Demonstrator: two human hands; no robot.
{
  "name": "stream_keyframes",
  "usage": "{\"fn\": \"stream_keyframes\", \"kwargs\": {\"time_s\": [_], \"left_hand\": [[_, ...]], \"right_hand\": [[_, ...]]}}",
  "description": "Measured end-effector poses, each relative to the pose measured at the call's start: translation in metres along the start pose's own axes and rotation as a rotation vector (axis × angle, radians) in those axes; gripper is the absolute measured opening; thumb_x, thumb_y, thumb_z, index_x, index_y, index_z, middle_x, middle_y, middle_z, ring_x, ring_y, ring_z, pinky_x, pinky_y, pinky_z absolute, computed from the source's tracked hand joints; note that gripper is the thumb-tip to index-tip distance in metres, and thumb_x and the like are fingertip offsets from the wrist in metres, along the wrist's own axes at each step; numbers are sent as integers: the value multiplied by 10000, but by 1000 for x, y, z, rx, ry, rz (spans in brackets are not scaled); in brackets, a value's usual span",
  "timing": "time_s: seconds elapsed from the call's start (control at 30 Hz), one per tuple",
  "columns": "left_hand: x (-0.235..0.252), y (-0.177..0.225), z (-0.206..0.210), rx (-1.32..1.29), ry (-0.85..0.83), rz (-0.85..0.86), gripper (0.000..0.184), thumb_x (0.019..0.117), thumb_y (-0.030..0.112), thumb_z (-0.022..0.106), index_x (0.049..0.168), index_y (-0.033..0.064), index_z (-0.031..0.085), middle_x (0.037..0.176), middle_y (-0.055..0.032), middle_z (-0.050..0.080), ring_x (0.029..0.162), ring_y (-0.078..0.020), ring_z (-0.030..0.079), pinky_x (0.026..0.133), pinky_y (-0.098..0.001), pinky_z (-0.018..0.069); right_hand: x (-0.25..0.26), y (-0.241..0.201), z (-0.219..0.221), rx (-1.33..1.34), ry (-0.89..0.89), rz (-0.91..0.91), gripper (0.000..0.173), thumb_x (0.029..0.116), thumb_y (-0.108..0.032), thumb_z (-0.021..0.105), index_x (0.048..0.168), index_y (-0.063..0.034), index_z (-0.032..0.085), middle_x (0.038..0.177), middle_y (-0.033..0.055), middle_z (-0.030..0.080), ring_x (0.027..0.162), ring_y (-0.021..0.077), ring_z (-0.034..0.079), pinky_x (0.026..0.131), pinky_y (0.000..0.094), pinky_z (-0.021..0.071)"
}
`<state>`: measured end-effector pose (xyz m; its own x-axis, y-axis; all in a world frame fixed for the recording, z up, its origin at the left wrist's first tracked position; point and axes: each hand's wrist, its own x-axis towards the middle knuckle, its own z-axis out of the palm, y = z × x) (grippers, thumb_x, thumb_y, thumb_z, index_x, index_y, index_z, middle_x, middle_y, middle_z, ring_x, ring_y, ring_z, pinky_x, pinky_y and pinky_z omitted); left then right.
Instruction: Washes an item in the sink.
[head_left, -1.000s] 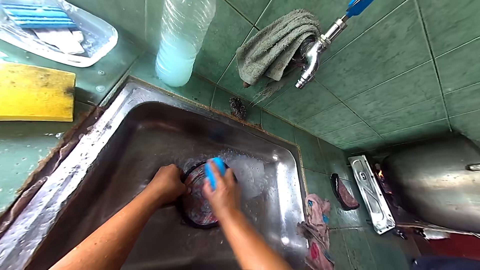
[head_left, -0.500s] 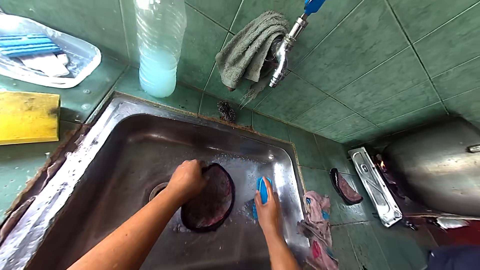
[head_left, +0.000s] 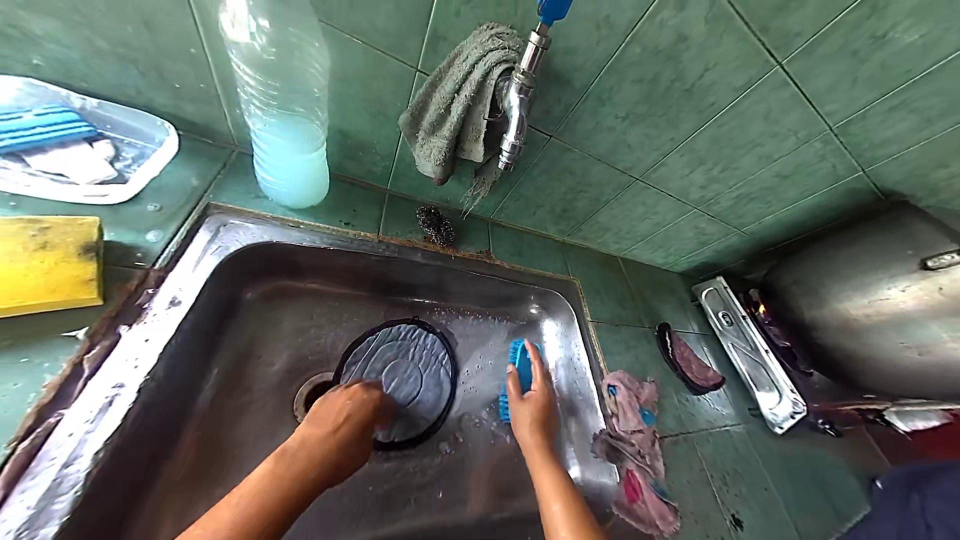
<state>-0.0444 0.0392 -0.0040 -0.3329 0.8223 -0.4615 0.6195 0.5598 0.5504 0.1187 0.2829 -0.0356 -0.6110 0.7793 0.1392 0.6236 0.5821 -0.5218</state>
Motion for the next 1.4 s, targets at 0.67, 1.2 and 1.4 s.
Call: {"fn": "stream_keyframes", "kwargs": {"time_s": [0.67,1.2,1.4], "left_hand": [[18,-29,2,-301,179,-551,430,841,348,814,1132,65,672,1180,-177,667,1142,-376,640,920,-579,526],[21,-33,6,-286,214,-518,328,832,223,804,1079,52,674,1150,-172,659,1107,-372,644,897,-561,536],[28,-28,8,-289,185,-495,348,882,356,790,1037,55,709,1188,-175,644,1152,-370,619,955,-545,518]], "right_hand": [[-3,-93,66,-388,-282,-270,503,959,-391,648,1458,-367,590,1204,243,661,839,334,723,704,486,594],[-37,-110,91,-246,-257,-503,459,890,-350,726,1341,-424,682,1034,196,692,684,282,699,557,448,574],[31,-79,58,-460,-306,-172,533,984,-402,627,1504,-428,512,1230,226,640,900,339,709,743,505,579]]}}
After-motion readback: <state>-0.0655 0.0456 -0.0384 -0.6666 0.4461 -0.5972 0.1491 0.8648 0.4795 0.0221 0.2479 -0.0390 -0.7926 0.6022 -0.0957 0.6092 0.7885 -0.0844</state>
